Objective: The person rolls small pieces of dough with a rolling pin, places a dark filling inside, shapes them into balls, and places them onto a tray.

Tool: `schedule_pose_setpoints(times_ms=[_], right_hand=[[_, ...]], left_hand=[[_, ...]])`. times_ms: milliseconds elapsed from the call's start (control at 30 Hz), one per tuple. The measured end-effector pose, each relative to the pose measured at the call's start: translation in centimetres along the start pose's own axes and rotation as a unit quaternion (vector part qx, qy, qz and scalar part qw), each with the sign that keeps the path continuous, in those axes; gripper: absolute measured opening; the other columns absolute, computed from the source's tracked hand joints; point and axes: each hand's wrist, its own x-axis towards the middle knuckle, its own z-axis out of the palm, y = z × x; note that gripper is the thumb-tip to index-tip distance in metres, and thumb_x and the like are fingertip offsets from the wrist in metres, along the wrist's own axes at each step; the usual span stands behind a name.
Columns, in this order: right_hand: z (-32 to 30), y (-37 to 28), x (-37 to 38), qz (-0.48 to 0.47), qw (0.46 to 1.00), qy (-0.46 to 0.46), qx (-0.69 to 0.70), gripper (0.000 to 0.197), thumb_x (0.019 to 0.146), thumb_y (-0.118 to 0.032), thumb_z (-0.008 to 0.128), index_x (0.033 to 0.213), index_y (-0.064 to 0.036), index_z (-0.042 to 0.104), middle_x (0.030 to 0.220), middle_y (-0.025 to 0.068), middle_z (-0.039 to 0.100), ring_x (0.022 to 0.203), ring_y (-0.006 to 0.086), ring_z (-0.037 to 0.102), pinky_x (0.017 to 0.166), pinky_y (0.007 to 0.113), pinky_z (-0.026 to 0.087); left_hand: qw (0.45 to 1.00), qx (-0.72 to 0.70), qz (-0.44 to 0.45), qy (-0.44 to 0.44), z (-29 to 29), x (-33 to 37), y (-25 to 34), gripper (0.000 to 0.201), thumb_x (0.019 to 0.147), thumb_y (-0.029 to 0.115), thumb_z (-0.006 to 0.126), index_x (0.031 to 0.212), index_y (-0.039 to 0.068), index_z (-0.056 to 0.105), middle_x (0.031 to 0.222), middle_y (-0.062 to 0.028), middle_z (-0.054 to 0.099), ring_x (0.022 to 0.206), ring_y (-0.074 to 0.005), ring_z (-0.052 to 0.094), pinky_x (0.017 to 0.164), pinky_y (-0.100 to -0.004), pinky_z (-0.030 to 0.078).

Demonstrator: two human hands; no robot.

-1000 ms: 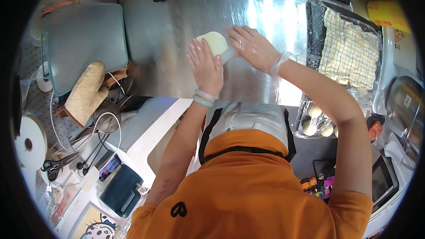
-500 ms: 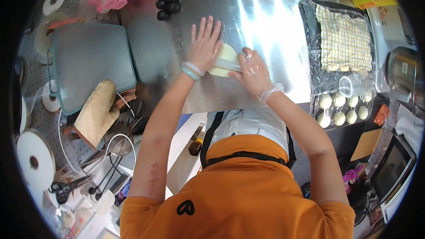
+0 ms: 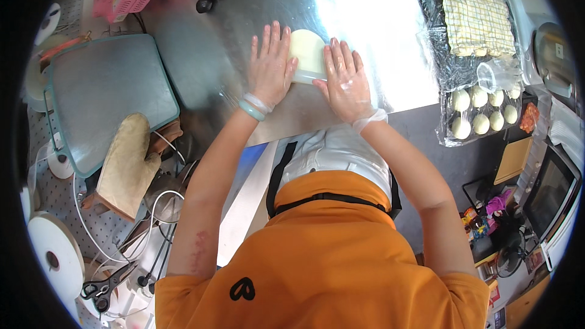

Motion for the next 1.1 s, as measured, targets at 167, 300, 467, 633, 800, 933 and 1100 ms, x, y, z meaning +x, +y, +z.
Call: schedule_pose_setpoints(times_ms=[167,300,467,633,800,933,1100], right_hand=[[1.6,-1.8,-3.3,-0.019,0.999,0.032,0.021,0.05,0.086,-0.028,0.064,0.126,0.0009,0.053,0.109,0.01,0.054,0.094,0.0224,0.053,0.081,0.036,0.044],[0.3,-3.3,-4.1,-0.008,0.993,0.077,0.084,0.039,0.083,-0.016,0.065,0.117,-0.0002,0.056,0.099,0.0114,0.053,0.09,0.0261,0.054,0.078,0.034,0.045],[0.0,-5.6,-2.9,0.15,0.965,0.116,0.18,0.039,0.08,-0.009,0.068,0.115,0.002,0.056,0.1,0.015,0.053,0.092,0.0314,0.053,0.082,0.039,0.045],[2.1,-5.4,-3.2,0.198,0.962,0.092,0.164,0.047,0.08,-0.014,0.07,0.12,0.0027,0.053,0.108,0.018,0.053,0.099,0.0351,0.052,0.087,0.043,0.044],[1.0,-4.9,-2.7,0.254,0.963,0.034,0.088,0.073,0.085,-0.036,0.066,0.137,0.0085,0.04,0.146,0.0245,0.036,0.135,0.0388,0.034,0.108,0.052,0.028],[2.7,-7.4,-3.6,0.158,0.987,-0.002,-0.004,0.062,0.089,-0.022,0.058,0.137,0.0108,0.039,0.144,0.0267,0.039,0.137,0.0398,0.034,0.112,0.048,0.029],[2.2,-9.1,-4.4,0.009,1.0,0.011,-0.023,0.051,0.09,-0.008,0.046,0.137,0.0091,0.041,0.138,0.0272,0.046,0.126,0.0382,0.048,0.102,0.039,0.043]], left_hand=[[0.999,-0.044,-0.002,-0.017,-0.5,-3.0,0.1,0.061,0.098,0.029,0.041,0.148,-0.004,0.028,0.155,-0.0274,0.022,0.145,-0.0428,0.018,0.117,-0.0515,0.014],[0.994,-0.107,-0.001,0.017,-2.0,-2.7,0.1,0.061,0.099,0.027,0.041,0.149,-0.006,0.025,0.155,-0.0289,0.019,0.145,-0.0453,0.016,0.118,-0.0505,0.014],[0.99,-0.069,0.101,0.076,-4.2,5.2,-1.0,0.061,0.1,0.03,0.041,0.15,-0.002,0.025,0.156,-0.0264,0.02,0.146,-0.0425,0.016,0.118,-0.0491,0.013],[0.968,0.018,0.25,-0.011,-1.5,9.6,-0.2,0.058,0.099,0.033,0.043,0.149,0.005,0.032,0.157,-0.0177,0.025,0.146,-0.0345,0.021,0.119,-0.0468,0.014],[0.953,0.022,0.299,-0.042,0.4,9.1,-0.9,0.058,0.098,0.033,0.043,0.149,0.008,0.032,0.157,-0.0154,0.027,0.146,-0.0316,0.022,0.118,-0.0511,0.015],[0.956,0.003,0.284,-0.072,-0.5,6.3,-2.2,0.06,0.097,0.031,0.044,0.15,0.006,0.03,0.157,-0.0172,0.026,0.145,-0.0329,0.024,0.118,-0.0505,0.015],[0.976,-0.024,0.197,-0.089,-1.8,2.4,-4.0,0.062,0.098,0.032,0.042,0.15,0.0,0.028,0.157,-0.0229,0.022,0.146,-0.0385,0.02,0.117,-0.0517,0.013]])
